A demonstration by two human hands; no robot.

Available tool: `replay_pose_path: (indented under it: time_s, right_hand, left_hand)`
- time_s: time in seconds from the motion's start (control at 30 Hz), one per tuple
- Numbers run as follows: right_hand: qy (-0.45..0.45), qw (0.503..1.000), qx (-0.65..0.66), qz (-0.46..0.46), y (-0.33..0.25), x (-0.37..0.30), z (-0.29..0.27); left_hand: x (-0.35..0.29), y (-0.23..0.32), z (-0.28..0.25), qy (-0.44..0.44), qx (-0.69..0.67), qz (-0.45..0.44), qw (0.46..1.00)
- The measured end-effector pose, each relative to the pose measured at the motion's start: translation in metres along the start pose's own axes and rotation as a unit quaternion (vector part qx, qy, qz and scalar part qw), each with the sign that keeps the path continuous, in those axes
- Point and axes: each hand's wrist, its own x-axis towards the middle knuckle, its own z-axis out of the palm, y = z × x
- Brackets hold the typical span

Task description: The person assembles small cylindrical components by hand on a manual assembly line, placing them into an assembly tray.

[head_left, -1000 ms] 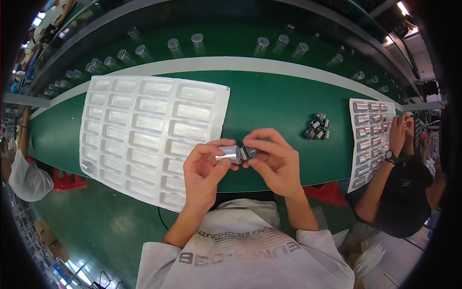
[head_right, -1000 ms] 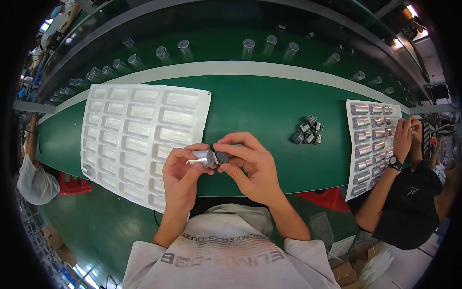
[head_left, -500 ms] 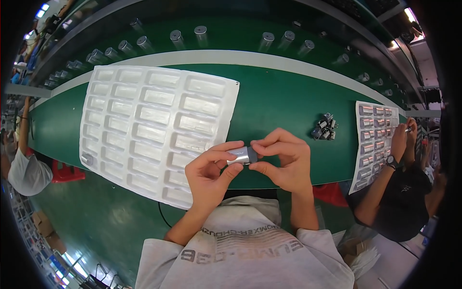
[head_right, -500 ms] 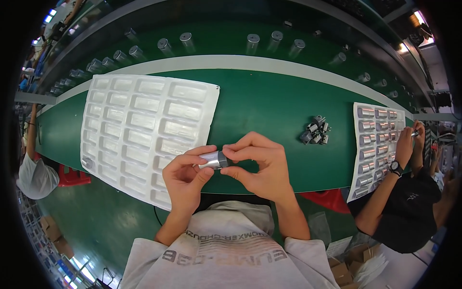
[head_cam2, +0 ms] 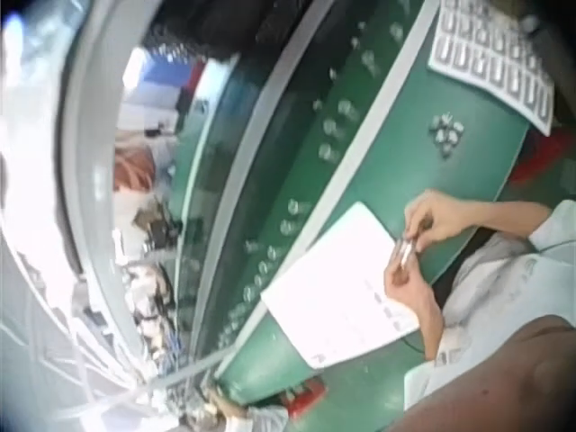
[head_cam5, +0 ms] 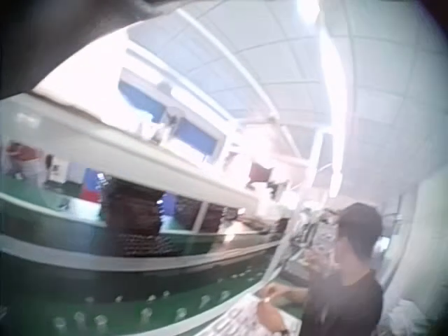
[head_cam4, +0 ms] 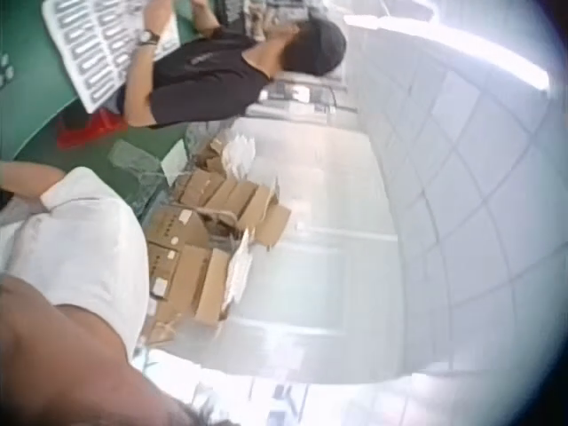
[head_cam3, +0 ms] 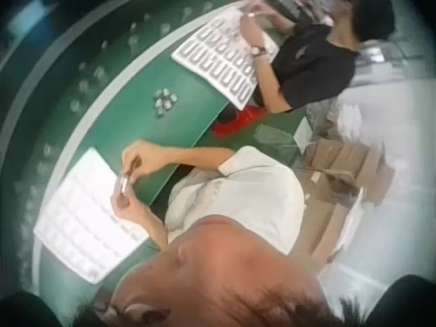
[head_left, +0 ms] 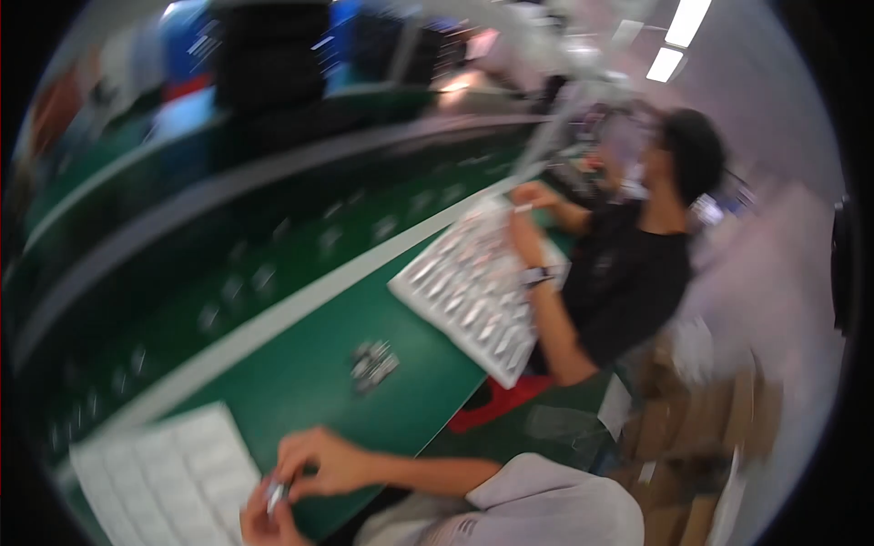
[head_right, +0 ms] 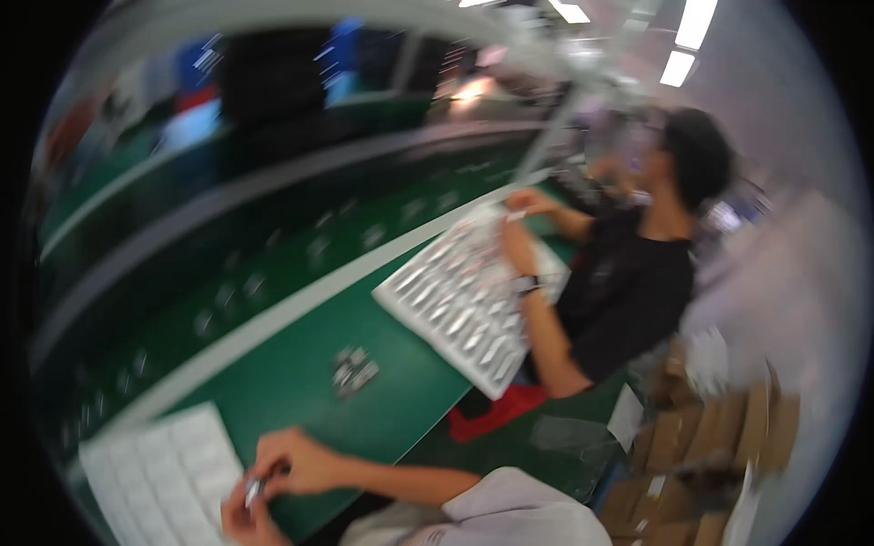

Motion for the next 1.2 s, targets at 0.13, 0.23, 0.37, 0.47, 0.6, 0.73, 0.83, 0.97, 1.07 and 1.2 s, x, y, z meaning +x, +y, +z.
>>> replay_pose_path:
  time_s: [0.13,0.23,0.37,0.47,0.6,0.73,0.83,0.97,1.07,1.2]
  right_hand:
    - [-0.003,0.992,0.106,0.069,0.000,-0.011,-0.015]
    - [0.016,0.994,0.071,0.087,-0.014,-0.020,-0.021]
    - [0.081,0.987,-0.138,-0.001,-0.033,-0.018,-0.013]
    - [0.096,0.994,-0.033,0.029,-0.033,-0.014,-0.020]
    - [0.060,0.996,-0.056,0.015,-0.041,0.003,-0.036]
    - [0.103,0.969,-0.219,-0.055,-0.048,0.035,-0.076]
    - [0.171,0.896,-0.393,-0.119,-0.070,0.059,-0.104]
    - [0.193,0.848,-0.479,-0.118,-0.064,0.111,-0.153]
    - [0.135,0.840,-0.512,-0.116,-0.034,0.161,-0.160]
    - [0.141,0.782,-0.595,-0.121,0.008,0.205,-0.182]
  left_hand:
    - [-0.021,0.019,0.017,0.009,0.012,-0.055,0.998]
    - [-0.017,0.020,0.024,-0.046,-0.078,-0.028,0.995]
    - [-0.006,0.025,0.027,-0.058,-0.034,-0.037,0.997]
    - [0.000,0.040,0.027,-0.069,-0.008,-0.076,0.995]
    - [0.000,0.056,0.023,-0.046,-0.030,-0.098,0.994]
    - [0.007,0.047,-0.014,0.012,0.028,-0.068,0.997]
    - [-0.001,0.041,-0.060,0.067,0.102,0.016,0.992]
    - [0.019,0.041,-0.095,0.131,0.190,0.018,0.973]
    - [0.006,0.047,-0.129,0.183,0.306,0.047,0.933]
    - [-0.010,0.069,-0.169,0.221,0.530,0.083,0.814]
